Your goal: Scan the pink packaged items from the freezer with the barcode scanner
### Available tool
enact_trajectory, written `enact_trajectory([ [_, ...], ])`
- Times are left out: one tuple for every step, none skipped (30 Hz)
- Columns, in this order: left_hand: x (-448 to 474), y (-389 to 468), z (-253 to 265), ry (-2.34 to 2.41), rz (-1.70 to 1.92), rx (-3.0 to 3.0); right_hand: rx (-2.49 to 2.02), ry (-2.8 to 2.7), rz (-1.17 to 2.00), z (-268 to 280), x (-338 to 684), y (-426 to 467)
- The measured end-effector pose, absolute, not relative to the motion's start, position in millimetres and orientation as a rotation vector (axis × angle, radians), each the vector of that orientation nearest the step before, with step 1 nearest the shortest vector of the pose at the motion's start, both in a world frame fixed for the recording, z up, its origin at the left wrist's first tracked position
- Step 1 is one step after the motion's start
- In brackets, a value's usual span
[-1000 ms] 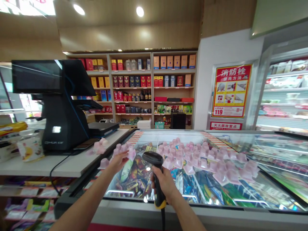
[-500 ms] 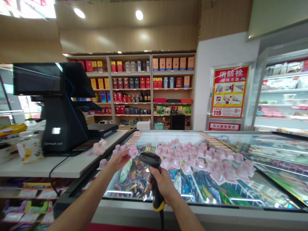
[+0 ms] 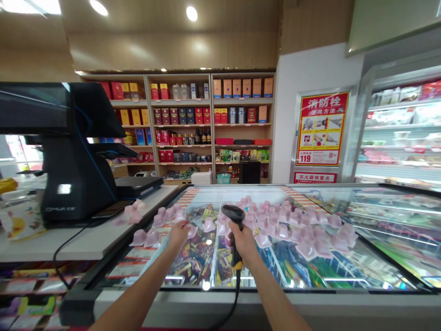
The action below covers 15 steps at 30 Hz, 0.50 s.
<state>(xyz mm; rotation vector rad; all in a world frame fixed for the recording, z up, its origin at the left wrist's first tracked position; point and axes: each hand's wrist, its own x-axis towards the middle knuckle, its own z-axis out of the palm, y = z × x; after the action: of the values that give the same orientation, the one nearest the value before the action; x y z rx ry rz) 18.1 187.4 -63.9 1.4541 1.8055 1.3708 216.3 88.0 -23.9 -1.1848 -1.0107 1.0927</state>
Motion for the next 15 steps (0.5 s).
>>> enact_trajectory([
  [25.9, 187.7, -64.8, 1.812, 1.347, 1.501, -1.181, -0.992, 1.085, -23.4, 217.2, 91.1],
  [33.9, 188.0, -65.6, 1.809, 1.315, 1.55, -1.174, -0.977, 1.078, -23.0, 217.6, 94.0],
  [41.6, 188.3, -66.4, 1.79, 1.285, 1.594, -1.168, -0.968, 1.065, -22.7, 217.4, 96.8],
  [48.2, 188.5, -66.9, 1.763, 1.26, 1.637, -1.166, -0.964, 1.047, -22.4, 216.8, 99.3],
  [53.2, 188.3, -67.2, 1.744, 1.238, 1.667, -1.17, -0.968, 1.028, -22.2, 215.9, 101.9],
  [55.8, 187.8, -67.1, 1.736, 1.222, 1.68, -1.183, -0.972, 1.007, -22.0, 214.7, 104.3],
  [55.6, 186.7, -66.5, 1.744, 1.216, 1.68, -1.197, -0.977, 0.988, -21.8, 213.3, 106.8],
  [52.2, 185.0, -65.2, 1.766, 1.221, 1.676, -1.205, -0.98, 0.968, -21.6, 211.8, 109.1],
  [45.6, 182.7, -63.5, 1.805, 1.24, 1.682, -1.207, -0.983, 0.952, -21.5, 210.1, 111.3],
  [36.1, 179.7, -61.4, 1.863, 1.269, 1.704, -1.203, -0.988, 0.94, -21.3, 208.3, 113.3],
  [24.1, 176.2, -59.2, 1.936, 1.305, 1.746, -1.197, -0.995, 0.933, -21.2, 206.1, 114.9],
  [10.4, 172.5, -57.0, 2.021, 1.341, 1.804, -1.19, -1.003, 0.93, -21.1, 203.7, 116.1],
  [-4.2, 168.8, -55.2, 2.122, 1.369, 1.854, -1.182, -1.013, 0.934, -20.9, 201.0, 116.6],
  [-18.8, 165.4, -54.1, 2.23, 1.386, 1.883, -1.175, -1.023, 0.942, -20.5, 198.0, 116.4],
  [-32.6, 162.6, -53.9, 2.333, 1.385, 1.881, -1.167, -1.033, 0.955, -20.1, 194.6, 115.6],
])
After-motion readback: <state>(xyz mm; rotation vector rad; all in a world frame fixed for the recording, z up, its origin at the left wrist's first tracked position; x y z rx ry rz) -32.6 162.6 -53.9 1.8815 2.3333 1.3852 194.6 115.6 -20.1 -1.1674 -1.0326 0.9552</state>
